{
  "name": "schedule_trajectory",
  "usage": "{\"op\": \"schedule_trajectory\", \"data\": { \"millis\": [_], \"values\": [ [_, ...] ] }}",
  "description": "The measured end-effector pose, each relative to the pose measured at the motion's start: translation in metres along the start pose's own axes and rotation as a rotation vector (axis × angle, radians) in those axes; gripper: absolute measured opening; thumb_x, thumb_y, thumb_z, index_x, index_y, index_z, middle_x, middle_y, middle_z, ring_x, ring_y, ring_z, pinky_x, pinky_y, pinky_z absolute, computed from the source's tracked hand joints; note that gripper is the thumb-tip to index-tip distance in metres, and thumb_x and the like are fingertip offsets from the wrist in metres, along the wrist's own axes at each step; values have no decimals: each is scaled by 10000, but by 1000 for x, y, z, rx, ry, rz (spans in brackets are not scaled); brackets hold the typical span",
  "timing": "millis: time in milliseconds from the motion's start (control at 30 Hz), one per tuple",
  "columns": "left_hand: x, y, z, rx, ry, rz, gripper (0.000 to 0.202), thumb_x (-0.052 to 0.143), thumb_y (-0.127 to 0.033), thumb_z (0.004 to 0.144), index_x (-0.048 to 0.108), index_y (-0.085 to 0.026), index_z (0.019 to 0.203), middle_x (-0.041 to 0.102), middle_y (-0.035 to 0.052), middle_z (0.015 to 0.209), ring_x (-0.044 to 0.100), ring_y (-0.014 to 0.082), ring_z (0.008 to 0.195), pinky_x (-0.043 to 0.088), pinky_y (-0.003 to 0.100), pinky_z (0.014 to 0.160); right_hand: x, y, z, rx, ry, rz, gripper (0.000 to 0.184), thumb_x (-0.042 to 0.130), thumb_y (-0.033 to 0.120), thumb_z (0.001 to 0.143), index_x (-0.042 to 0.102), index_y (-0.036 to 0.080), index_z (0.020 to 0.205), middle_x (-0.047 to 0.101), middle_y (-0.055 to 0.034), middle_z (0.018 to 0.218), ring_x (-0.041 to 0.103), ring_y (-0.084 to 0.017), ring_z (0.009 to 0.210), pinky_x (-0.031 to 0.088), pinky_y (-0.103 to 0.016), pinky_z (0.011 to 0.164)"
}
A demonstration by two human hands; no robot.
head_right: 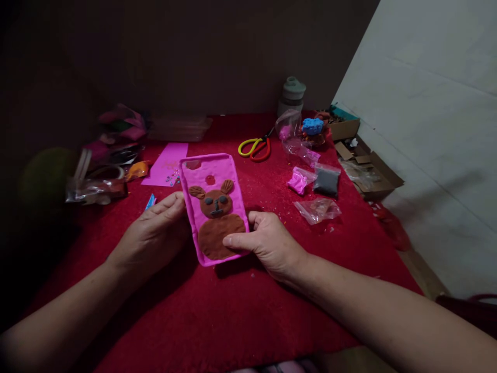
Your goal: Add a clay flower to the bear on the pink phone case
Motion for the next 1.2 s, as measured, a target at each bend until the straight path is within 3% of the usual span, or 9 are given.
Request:
{"op": "schedule_trajectory", "data": {
  "millis": [133,333,500,600,733,1200],
  "values": [
    [7,1,-5,-17,63,25,221,637,-356,861,669,-187,1000,704,45,849,655,172,750,533,280,701,-3,1,0,-38,-30,-6,235,808,160,604,728,135,824,736,-35,822,671,-153,712,529,-290,761],
    [16,9,-12,-7,14,220,399,760,-145,746,596,-214,1103,712,50,1081,689,205,942,552,295,825,0,4,-2,-66,-15,-9,294,805,174,630,737,157,916,746,-34,884,684,-163,777,529,-285,778],
    [19,8,-14,19,-46,263,357,761,-137,739,592,-196,1048,720,42,1025,698,200,882,569,280,770,3,4,-5,-72,20,-33,354,806,222,660,706,157,992,730,-50,951,679,-184,833,529,-328,808],
    [19,7,-16,28,-57,285,339,754,-140,748,595,-196,1042,717,38,1027,694,198,891,570,274,764,-1,7,-5,-112,-17,-61,286,782,262,691,688,155,939,713,-40,906,666,-188,823,526,-343,805],
    [19,8,-18,36,-60,321,344,742,-150,764,591,-191,1071,696,52,1113,673,214,996,563,286,821,-5,8,-4,-109,-57,-100,209,778,256,688,677,146,834,688,-22,809,651,-182,774,516,-344,793],
    [23,15,-17,-4,-26,273,433,771,-147,718,593,-191,1110,696,65,1155,658,240,1060,530,354,936,-6,7,-3,-135,-40,-18,232,767,291,744,727,161,932,725,-45,901,670,-173,788,523,-307,777]
  ]
}}
Point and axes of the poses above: each hand's wrist, its own z-axis towards the middle knuckle, its own x-axis out of the palm, y = z × x, the point moved 7 cm from there along z, towards the middle knuckle
